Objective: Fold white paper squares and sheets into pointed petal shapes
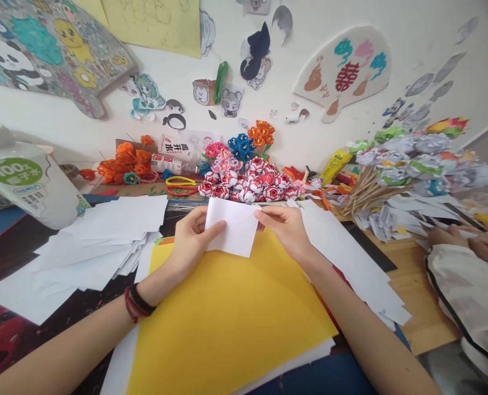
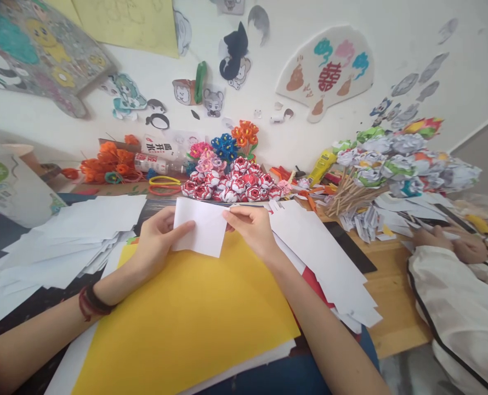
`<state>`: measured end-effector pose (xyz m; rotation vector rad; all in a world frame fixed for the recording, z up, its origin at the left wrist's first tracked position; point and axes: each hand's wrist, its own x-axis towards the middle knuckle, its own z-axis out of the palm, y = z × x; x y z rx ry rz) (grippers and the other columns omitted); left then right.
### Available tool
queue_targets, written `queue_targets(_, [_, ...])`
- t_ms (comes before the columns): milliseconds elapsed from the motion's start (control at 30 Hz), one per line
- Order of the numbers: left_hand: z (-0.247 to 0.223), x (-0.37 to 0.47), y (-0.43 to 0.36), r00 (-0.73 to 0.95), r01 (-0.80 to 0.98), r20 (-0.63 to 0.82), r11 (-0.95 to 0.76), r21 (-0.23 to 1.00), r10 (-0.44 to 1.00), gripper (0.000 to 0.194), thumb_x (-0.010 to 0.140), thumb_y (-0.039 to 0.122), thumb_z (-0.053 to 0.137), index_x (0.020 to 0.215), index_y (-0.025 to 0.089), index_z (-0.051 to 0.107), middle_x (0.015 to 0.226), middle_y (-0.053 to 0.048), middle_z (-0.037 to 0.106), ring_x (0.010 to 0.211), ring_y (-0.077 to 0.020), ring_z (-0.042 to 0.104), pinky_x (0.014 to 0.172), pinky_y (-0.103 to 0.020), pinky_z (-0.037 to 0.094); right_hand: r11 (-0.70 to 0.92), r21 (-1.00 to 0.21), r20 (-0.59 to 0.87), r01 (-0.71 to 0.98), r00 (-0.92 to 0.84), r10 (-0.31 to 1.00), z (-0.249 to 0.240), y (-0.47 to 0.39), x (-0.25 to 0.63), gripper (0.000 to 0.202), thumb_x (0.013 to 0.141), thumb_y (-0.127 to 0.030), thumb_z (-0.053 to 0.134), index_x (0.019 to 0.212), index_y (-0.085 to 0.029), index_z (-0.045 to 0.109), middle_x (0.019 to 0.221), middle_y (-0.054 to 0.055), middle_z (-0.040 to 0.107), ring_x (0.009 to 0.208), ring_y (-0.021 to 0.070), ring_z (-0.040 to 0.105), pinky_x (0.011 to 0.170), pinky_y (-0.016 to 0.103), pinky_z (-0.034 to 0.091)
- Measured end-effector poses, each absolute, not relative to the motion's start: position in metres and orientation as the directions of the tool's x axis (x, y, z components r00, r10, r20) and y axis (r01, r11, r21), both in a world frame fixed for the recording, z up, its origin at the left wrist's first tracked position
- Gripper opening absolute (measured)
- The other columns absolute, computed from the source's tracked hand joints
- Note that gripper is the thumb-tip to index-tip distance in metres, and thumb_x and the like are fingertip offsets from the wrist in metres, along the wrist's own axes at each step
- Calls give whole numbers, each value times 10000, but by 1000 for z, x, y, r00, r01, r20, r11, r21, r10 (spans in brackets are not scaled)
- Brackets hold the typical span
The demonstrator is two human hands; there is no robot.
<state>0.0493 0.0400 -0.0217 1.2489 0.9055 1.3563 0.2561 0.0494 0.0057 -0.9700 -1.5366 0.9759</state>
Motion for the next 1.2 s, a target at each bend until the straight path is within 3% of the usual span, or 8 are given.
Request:
queue_targets(633, [-19,50,38,71,-186,165,-150,971,984,403,721,341,753,1060,171,616,1048,-74,688,951,-223,640,782,-291,505,340,-928,321,151,-137,937,5,50,257,270,798,-422,681,760,-157,717,697,36,666,620,143,609,606,263,504])
queue_targets(933, [-14,51,41,188,-165,70,-39,985,980,447,714,388,757,1085,172,631,1093,-100,694,931,-263,662,771,-347,533,379,-913,363,151,-125,923,5,48,258,245,797,-391,688,741,-154,707,657,23,636,572,126,582,556,251,488])
queue_targets(1067, [-7,50,42,194,-168,18,15,986,981,397,712,417,754,1007,166,664,1043,-99,714,849,-256,679,697,-335,539,374,-913,354,160,-142,924,4,49,257,266,787,-418,689,737,-157,705,663,27,636,573,131,579,544,256,489])
queue_targets(1200, [-1,43,46,120,-140,7,10,990,993,321,670,427,783,798,154,674,848,-71,732,723,-208,672,621,-287,519,384,-912,367,144,-129,921,4,52,260,266,786,-414,691,717,-158,699,627,21,625,552,129,569,534,257,480])
